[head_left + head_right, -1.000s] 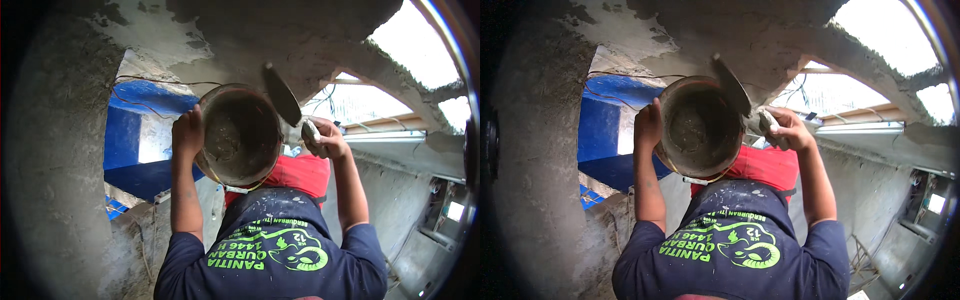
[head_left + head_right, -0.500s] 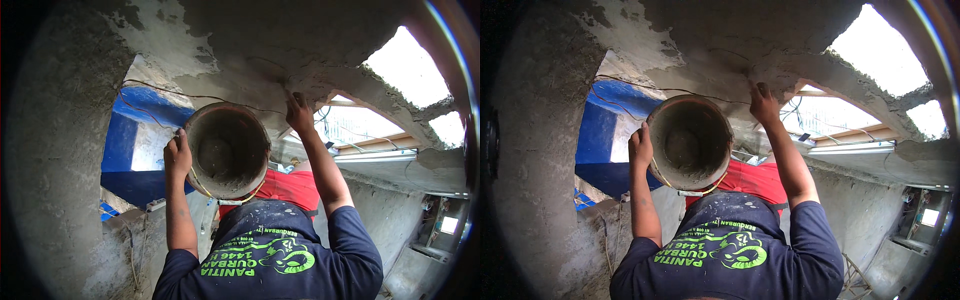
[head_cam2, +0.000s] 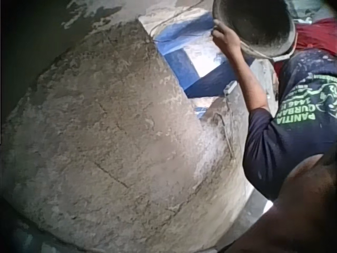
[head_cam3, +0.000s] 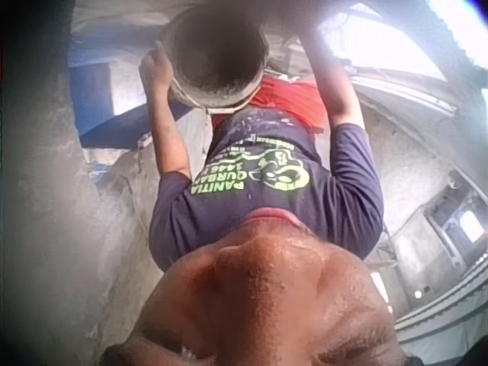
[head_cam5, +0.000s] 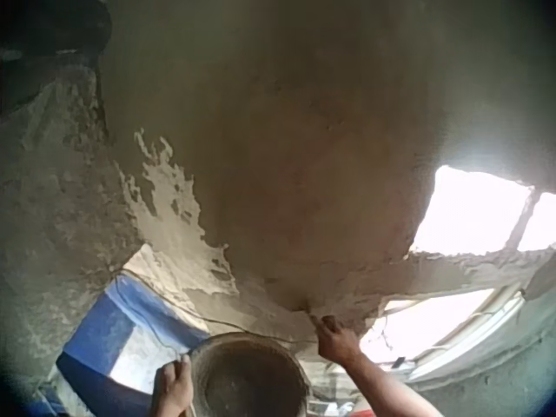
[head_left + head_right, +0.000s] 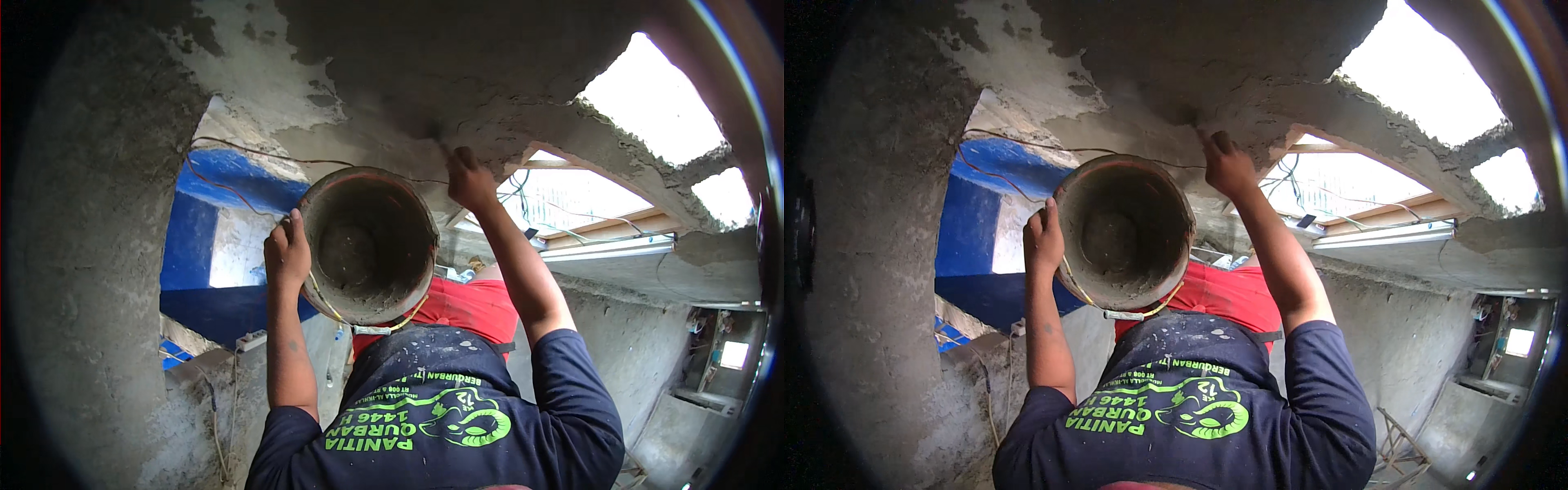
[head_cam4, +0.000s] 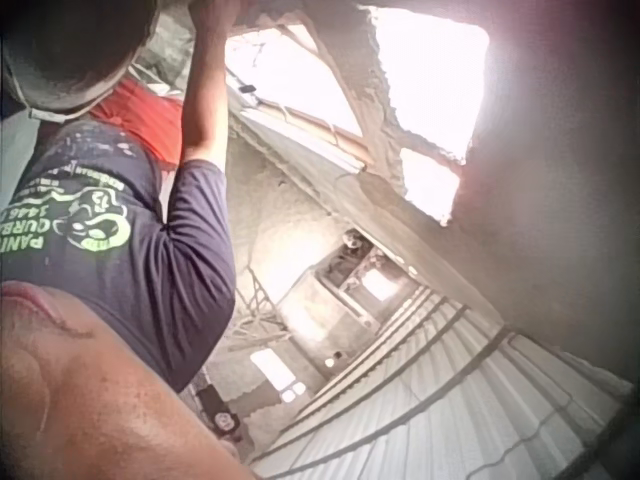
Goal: Using a trowel to apply plaster or cement mixture to a wall surface from a bucket.
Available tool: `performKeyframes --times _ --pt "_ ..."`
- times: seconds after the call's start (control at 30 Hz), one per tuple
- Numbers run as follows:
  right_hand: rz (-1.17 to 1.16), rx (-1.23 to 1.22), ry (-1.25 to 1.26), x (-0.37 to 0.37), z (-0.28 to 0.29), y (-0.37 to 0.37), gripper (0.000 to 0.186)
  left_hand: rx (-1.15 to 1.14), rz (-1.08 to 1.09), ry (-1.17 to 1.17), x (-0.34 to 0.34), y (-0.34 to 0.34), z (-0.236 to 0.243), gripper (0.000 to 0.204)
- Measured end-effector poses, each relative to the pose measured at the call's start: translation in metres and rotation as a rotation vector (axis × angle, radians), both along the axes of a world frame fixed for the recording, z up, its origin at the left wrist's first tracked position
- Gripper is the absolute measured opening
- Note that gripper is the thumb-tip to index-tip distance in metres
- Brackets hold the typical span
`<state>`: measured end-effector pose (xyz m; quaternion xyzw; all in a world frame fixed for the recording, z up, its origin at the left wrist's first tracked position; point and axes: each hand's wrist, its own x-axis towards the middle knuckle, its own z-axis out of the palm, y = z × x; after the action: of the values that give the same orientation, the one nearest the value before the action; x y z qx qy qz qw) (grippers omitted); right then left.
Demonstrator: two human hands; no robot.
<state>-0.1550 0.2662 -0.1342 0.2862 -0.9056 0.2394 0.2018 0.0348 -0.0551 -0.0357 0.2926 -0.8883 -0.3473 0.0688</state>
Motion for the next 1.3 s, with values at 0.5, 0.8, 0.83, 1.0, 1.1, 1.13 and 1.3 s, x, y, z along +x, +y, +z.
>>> performKeyframes --times 0.5,0.8,0.83,1.0,1.1,1.13,1.3 --pt "-0.090 0.186 0.087 -0.008 0.024 0.015 0.065 -0.017 0.022 -0.021 0.006 0.004 0.003 0.062" --pt "-0.010 -0.101 0.118 0.027 0.015 0.043 0.048 -0.022 0.025 0.005 0.003 -0.001 0.002 0.060" --pt "0.017 -0.142 0.133 0.018 0.025 0.028 0.047 -0.018 0.011 0.006 0.002 -0.003 0.002 0.061" --pt "-0.015 0.102 -0.008 -0.012 0.029 -0.005 0.062 -0.022 -0.005 -0.004 -0.002 0.005 0.002 0.063" --pt "-0.011 0.373 -0.096 -0.011 0.013 -0.010 0.072 -0.047 0.025 0.005 0.004 0.003 -0.005 0.063" --pt "-0.015 0.481 -0.181 -0.005 0.007 -0.008 0.076 -0.050 0.016 0.017 0.005 0.004 -0.004 0.063" --pt "-0.041 0.271 -0.050 0.013 0.018 0.029 0.070 -0.003 0.053 0.056 0.011 0.003 -0.004 0.066"
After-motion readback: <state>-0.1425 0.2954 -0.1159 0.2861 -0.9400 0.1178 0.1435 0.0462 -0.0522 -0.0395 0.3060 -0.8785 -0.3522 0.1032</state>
